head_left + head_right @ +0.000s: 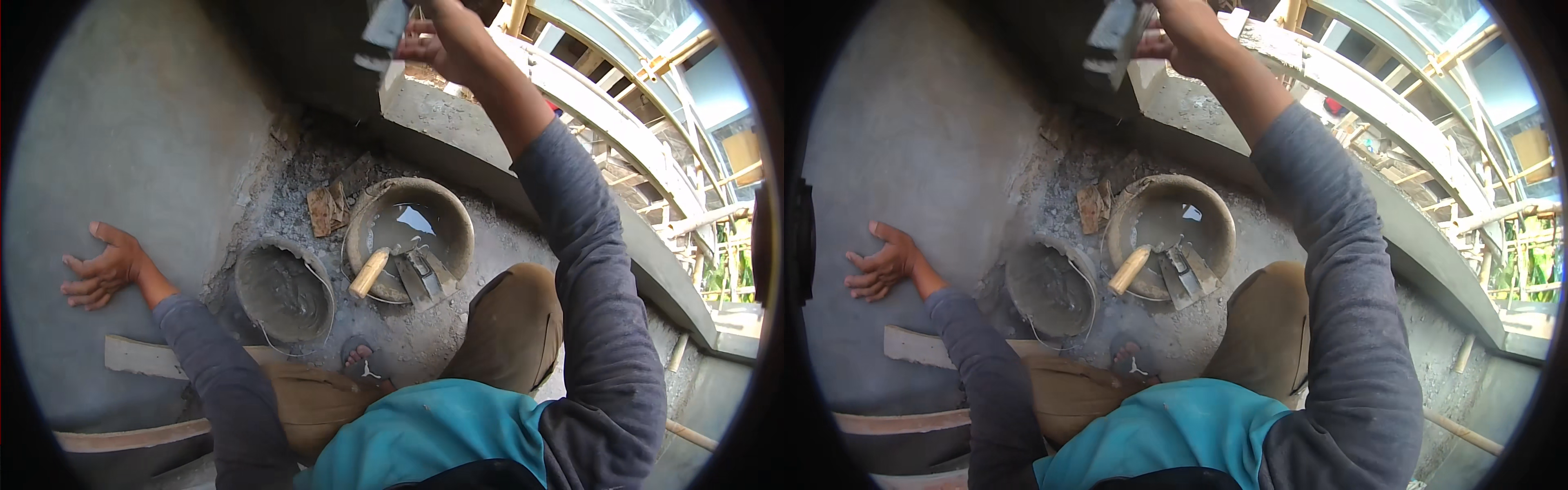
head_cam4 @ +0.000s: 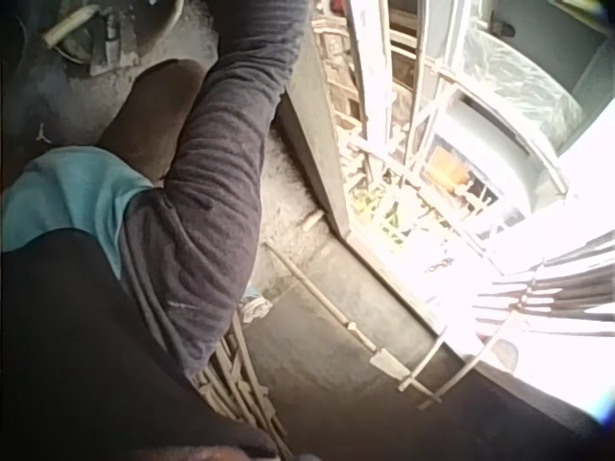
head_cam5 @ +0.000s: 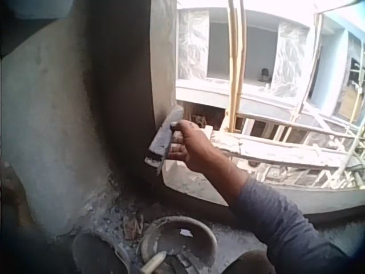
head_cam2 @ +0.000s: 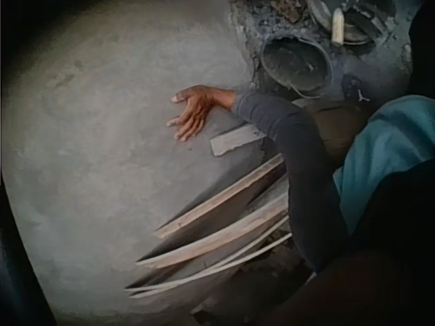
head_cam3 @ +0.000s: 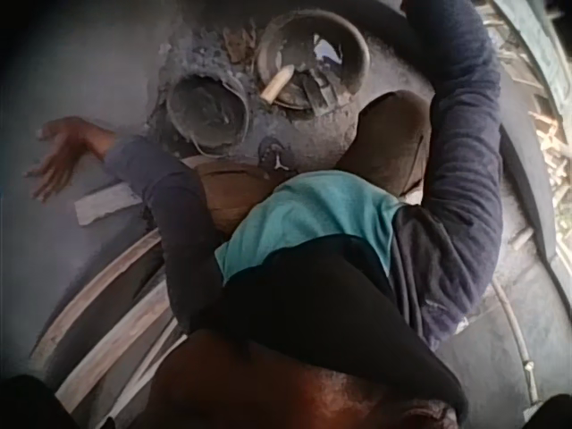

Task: Smoothing wet plaster on the edge of a concrete wall using a hand float.

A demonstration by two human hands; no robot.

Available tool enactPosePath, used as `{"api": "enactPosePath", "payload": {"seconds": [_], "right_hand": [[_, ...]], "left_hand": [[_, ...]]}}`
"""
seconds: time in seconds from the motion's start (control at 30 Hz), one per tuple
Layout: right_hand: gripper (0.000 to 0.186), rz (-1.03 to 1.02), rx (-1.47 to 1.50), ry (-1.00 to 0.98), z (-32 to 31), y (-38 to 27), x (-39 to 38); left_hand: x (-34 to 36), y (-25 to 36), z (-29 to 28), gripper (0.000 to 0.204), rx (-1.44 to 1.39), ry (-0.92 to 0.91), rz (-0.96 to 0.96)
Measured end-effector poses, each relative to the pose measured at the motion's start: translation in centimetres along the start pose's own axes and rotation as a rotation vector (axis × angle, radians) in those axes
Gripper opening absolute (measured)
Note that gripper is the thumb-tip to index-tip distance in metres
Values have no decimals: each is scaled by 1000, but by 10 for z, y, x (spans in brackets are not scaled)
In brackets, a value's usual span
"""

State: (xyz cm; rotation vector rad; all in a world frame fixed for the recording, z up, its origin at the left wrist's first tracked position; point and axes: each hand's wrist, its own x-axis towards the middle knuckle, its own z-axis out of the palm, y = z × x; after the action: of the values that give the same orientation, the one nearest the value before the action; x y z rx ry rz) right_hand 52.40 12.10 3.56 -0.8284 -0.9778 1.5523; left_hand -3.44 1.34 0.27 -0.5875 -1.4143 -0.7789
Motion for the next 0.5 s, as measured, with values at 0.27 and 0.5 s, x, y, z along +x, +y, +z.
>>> {"api": "enactPosePath", "payload": {"seconds": [0.27,0.5], "right_hand": [[69,-49,210,-181,-67,-25,-67],[67,128,-492,308,-120,37,-161]], "left_hand": [[-4,-17,6,76,-12,17,24],[-7,-17,16,79,-46,15,34]]}}
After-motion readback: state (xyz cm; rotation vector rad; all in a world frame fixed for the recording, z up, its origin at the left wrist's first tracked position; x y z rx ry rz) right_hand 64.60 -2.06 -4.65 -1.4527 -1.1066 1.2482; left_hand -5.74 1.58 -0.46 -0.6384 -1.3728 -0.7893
